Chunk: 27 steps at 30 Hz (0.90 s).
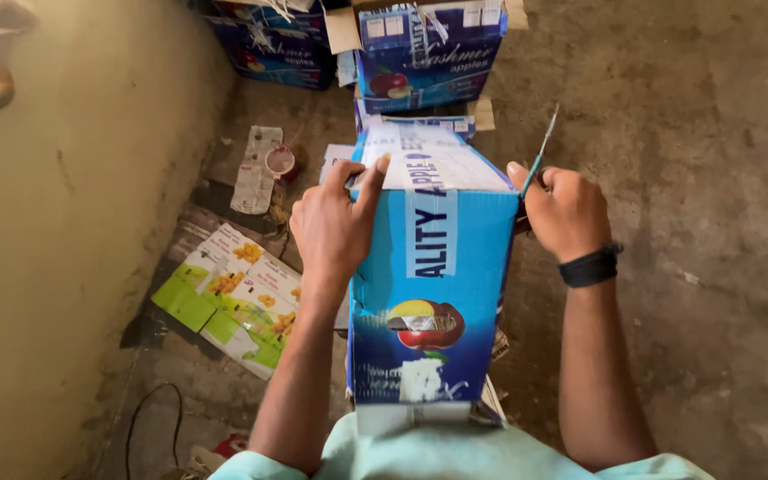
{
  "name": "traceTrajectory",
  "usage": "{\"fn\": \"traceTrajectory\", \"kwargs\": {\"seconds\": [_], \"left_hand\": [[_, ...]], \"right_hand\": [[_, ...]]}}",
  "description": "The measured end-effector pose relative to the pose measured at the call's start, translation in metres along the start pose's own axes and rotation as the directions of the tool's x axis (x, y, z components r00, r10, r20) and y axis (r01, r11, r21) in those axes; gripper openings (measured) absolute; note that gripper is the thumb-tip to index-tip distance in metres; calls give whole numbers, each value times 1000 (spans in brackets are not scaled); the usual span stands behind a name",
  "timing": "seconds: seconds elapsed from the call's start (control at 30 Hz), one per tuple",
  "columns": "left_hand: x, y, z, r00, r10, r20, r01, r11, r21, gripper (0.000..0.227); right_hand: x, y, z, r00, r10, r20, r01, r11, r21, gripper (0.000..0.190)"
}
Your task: The person uses scissors to cut open several cardboard boxes labeled 'Kashmir apples' and 'Best Quality Apple.' They cut along the edges and seams, flatten the boxes, and place them aside. The process is repeated for multiple boxes in a cluttered indoor space.
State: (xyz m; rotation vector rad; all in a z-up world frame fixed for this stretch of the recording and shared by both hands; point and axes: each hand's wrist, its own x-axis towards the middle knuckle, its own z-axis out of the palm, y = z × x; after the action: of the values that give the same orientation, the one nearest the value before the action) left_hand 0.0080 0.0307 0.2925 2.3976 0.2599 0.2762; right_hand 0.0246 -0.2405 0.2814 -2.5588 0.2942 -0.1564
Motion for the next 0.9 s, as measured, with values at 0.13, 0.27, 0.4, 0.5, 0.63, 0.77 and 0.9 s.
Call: {"fn": "traceTrajectory", "kwargs": {"seconds": [0.13, 0.27, 0.4, 0.5, 0.63, 0.77, 0.9], "left_hand": [[26, -19, 20, 1000, -21, 2, 21, 999, 50, 60], [12, -56, 66, 1000, -12, 10, 11, 999, 37, 56], [3, -78, 94, 985, 111, -128, -130, 980, -151, 38], [-9, -83, 100, 901, 364, -233, -416, 879, -234, 36], [-9, -78, 89, 792, 552, -262, -578, 816, -28, 24], [-11, -75, 79, 788, 584, -195, -598, 802, -16, 25], [-19, -78, 71, 768, 623, -148, -628, 778, 18, 23]], "right_hand": [[35, 7, 19, 998, -11, 56, 10, 1000, 20, 62], [38, 32, 89, 998, -4, 58, -1, 997, 77, 60], [39, 55, 134, 994, 91, 61, -97, 988, 116, 52], [33, 70, 145, 992, 126, -3, -124, 978, 171, 48], [38, 70, 143, 998, 57, -10, -54, 979, 196, 46], [34, 73, 139, 1000, -5, 4, 4, 981, 196, 43], [22, 76, 136, 1000, -10, 28, 3, 975, 222, 44]]}}
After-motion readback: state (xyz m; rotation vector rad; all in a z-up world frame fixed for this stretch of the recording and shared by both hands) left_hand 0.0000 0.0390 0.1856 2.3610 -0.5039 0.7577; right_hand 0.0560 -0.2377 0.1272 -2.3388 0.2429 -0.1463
